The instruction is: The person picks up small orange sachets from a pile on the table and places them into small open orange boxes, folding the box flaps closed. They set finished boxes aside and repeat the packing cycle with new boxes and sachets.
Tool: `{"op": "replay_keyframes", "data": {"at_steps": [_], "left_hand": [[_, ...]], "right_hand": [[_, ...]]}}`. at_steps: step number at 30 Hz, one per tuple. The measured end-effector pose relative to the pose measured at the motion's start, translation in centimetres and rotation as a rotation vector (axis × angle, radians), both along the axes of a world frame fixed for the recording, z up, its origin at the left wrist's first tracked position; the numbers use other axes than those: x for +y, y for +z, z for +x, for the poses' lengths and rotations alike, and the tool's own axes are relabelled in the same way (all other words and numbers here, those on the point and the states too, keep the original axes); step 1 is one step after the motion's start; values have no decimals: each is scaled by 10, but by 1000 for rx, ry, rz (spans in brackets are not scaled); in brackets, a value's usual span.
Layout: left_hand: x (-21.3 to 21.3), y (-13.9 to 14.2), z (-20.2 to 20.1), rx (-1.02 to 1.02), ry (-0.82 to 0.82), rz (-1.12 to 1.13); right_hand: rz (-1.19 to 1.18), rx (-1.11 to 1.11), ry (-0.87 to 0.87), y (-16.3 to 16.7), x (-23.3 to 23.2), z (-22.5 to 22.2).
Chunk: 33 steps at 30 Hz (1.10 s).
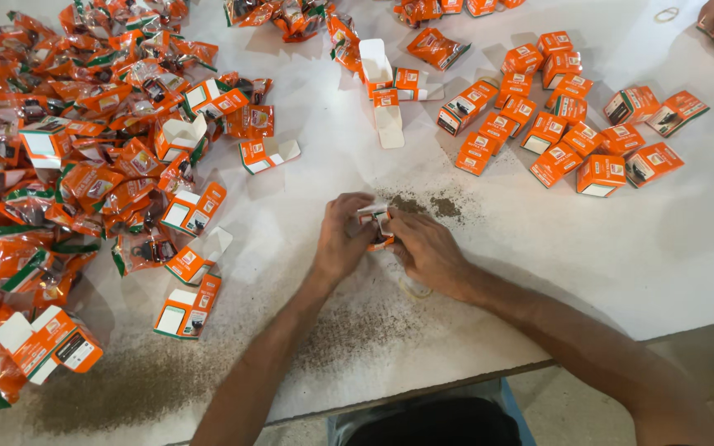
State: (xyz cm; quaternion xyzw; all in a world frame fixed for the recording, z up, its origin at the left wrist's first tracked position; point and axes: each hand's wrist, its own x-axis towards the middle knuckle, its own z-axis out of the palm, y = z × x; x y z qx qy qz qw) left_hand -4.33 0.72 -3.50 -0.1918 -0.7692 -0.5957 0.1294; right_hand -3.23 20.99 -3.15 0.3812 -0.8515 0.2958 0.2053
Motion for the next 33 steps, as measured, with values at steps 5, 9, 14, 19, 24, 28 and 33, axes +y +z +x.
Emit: {"op": "replay_keyframes", "data": {"at_steps": [5,9,14,19,24,28,33], "left_hand": [[-7,15,22,246,-142,-205],[-11,24,21,378,-160,-382],[-8,18,22,159,-125,-224],[-15,14,23,339,-206,-386],[-14,14,35,375,-81,-548],[-12,15,41,406,-16,-602],[-21,14,39,26,-170,-109]], "right_hand": [[-77,-250,-37,-3,1,0],[-81,-263,-54,-6,0,-3],[-111,-239,-34,-4,-1,-1],[-132,-289,-33,3,1,0],[-151,-289,-24,5,-2,3],[-143,-198,33,9,-4,3],[-139,-118,99,13,-2,-1]]}}
